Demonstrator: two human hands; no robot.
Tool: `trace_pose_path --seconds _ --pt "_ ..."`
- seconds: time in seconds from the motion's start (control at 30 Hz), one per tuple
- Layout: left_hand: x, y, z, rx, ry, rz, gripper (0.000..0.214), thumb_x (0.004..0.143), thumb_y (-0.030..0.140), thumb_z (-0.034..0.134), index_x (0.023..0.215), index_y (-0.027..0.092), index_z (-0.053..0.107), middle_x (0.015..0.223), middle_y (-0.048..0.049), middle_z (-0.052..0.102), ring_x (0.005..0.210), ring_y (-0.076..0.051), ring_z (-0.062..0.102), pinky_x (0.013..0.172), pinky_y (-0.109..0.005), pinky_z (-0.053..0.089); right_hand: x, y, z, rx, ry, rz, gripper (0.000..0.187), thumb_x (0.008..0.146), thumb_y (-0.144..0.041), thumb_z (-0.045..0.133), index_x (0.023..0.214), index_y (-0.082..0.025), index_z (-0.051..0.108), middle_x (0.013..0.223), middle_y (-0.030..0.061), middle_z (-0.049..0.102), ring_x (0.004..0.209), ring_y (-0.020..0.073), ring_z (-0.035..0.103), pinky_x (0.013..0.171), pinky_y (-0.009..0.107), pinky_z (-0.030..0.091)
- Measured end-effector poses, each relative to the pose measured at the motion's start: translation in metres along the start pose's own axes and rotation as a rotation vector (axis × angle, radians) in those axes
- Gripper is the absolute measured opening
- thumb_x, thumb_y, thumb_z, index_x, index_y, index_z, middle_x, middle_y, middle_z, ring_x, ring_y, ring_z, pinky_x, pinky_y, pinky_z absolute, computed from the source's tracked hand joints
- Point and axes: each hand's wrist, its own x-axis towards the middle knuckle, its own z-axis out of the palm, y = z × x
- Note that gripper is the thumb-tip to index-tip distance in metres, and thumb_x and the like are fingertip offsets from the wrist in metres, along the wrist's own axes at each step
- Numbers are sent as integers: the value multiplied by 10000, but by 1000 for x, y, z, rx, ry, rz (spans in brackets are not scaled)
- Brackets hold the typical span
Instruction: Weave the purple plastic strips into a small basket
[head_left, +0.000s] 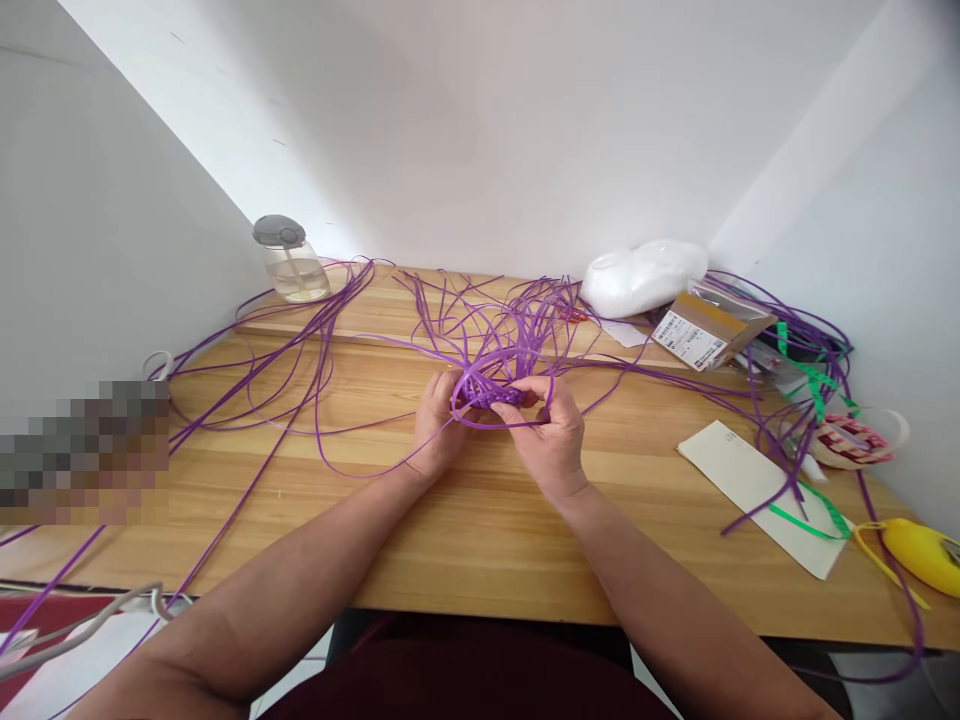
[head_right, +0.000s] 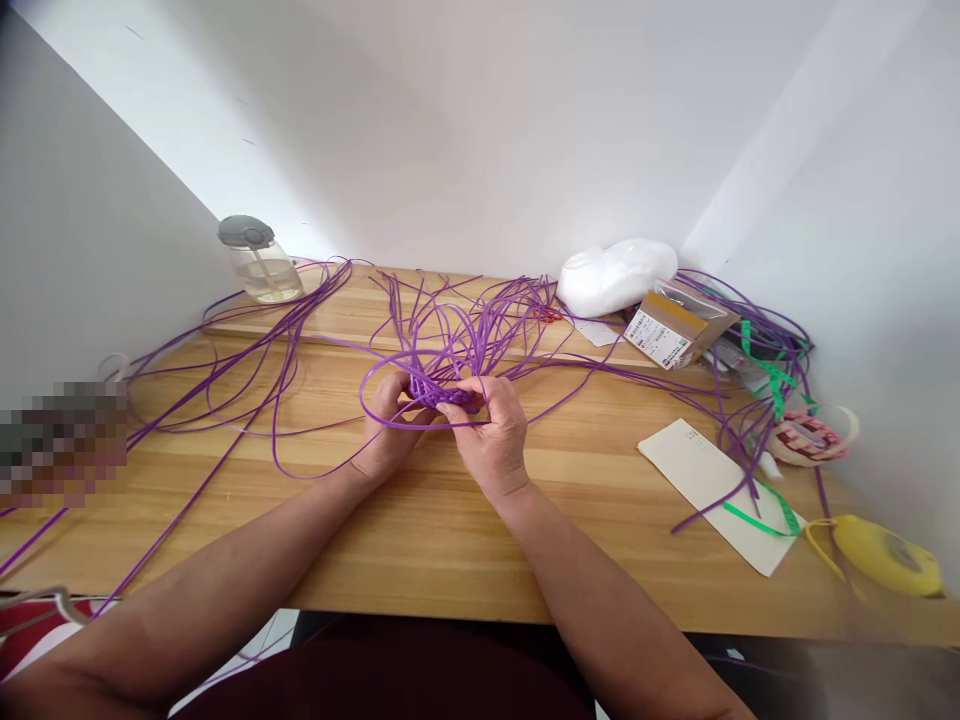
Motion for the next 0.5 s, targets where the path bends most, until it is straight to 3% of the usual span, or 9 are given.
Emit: trace_pose_path --seconds 0.17,0.5 --pt "-2 2 2 -70 -22 -34 359 771 219 756 1081 221 577 950 -18 584 803 -145 548 709 -269 533 -2 5 1 18 14 56 183 808 -280 769 935 -238 644 869 8 639 765 160 586 728 313 508" --pt "0 9 -2 40 -54 -8 344 773 239 755 1075 213 591 896 -20 635 754 -150 561 707 -276 477 -3 11 3 54 8 118 197 802 -314 770 926 -237 638 864 10 639 746 157 581 711 309 512"
